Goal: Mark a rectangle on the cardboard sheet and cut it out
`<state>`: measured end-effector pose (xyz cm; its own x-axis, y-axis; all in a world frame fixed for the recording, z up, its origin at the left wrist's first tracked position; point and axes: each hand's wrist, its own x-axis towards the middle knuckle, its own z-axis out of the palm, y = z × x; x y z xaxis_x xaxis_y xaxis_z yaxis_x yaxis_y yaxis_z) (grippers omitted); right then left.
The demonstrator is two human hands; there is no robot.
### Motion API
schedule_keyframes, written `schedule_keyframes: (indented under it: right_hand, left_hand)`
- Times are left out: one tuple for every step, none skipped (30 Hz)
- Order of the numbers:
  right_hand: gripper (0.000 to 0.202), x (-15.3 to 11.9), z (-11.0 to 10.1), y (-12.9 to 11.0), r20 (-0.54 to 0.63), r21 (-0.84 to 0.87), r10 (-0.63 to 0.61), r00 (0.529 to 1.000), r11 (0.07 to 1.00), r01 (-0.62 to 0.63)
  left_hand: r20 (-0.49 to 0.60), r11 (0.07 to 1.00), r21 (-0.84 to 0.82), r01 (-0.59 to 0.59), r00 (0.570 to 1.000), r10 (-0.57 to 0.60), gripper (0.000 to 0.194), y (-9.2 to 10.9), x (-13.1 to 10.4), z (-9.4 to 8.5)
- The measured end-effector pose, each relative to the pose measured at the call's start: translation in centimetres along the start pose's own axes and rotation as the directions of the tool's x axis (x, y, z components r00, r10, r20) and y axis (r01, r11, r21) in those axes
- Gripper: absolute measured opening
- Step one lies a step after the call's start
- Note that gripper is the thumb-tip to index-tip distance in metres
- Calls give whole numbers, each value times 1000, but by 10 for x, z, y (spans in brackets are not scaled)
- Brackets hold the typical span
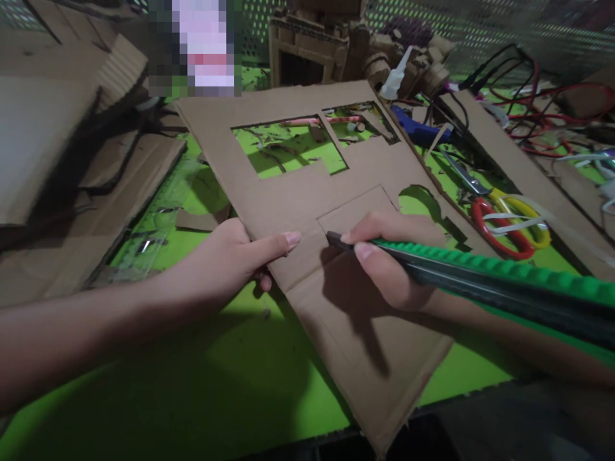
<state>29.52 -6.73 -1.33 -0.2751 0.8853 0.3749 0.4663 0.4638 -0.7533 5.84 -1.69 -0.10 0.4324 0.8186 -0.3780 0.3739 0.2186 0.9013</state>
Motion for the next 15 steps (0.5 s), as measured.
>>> schedule_keyframes:
  right_hand:
    - [17, 1, 1, 0, -13, -2, -35, 999, 999, 35]
    - [19, 2, 1, -1, -27, 2, -60, 998, 998, 60]
    - [20, 3, 1, -1, -38, 7, -63, 997, 998, 63]
    - [19, 4, 1, -1, -40, 12, -44, 998, 999, 45]
    - [18, 4, 0, -2, -40, 18, -18, 999, 1000, 19]
    - [16, 5, -1, -2, -53, 25, 12, 999, 1000, -11]
    - [14, 6, -2, -2, -68, 37, 40, 997, 999, -37]
    - [13, 7, -3, -3, -85, 55, 61, 995, 997, -56]
    - [13, 8, -4, -3, -100, 78, 69, 993, 995, -61]
    - [13, 9, -5, -2, -111, 99, 67, 992, 994, -57]
    - [13, 10, -5, -1, -119, 112, 64, 991, 992, -50]
    - [14, 10, -6, 0, -117, 117, 59, 991, 992, -45]
    - [15, 10, -8, 2, -108, 115, 57, 993, 992, -45]
    - [17, 10, -9, 4, -99, 110, 64, 993, 992, -53]
    - [17, 9, -10, 6, -89, 113, 78, 993, 991, -68]
  left_hand:
    - [6, 1000, -18, -8, 1000, 9, 44, -1, 0, 1]
    - [15, 999, -44, -16, 1000, 17, 43, -1, 0, 1]
    - [21, 997, -71, -22, 1000, 23, 41, -2, 0, 2]
    - [23, 995, -95, -22, 999, 25, 39, -2, 0, 2]
    - [21, 993, -117, -21, 1000, 24, 37, -2, 1, 3]
    - [19, 990, -136, -20, 1000, 22, 35, -3, 1, 3]
    - [21, 988, -156, -18, 1000, 22, 33, -3, 2, 2]
    - [31, 984, -176, -14, 999, 20, 31, -4, 2, 2]
    - [50, 980, -200, -7, 999, 17, 30, -4, 3, 1]
    - [69, 976, -220, 4, 998, 12, 30, -5, 4, 0]
    - [82, 972, -233, 15, 997, 4, 29, -6, 4, -1]
    - [92, 970, -241, 27, 996, -5, 30, -6, 5, -2]
    - [95, 969, -245, 37, 995, -14, 29, -6, 5, -3]
    - [94, 968, -246, 44, 995, -21, 28, -6, 6, -4]
    - [92, 968, -245, 46, 995, -24, 27, -6, 6, -4]
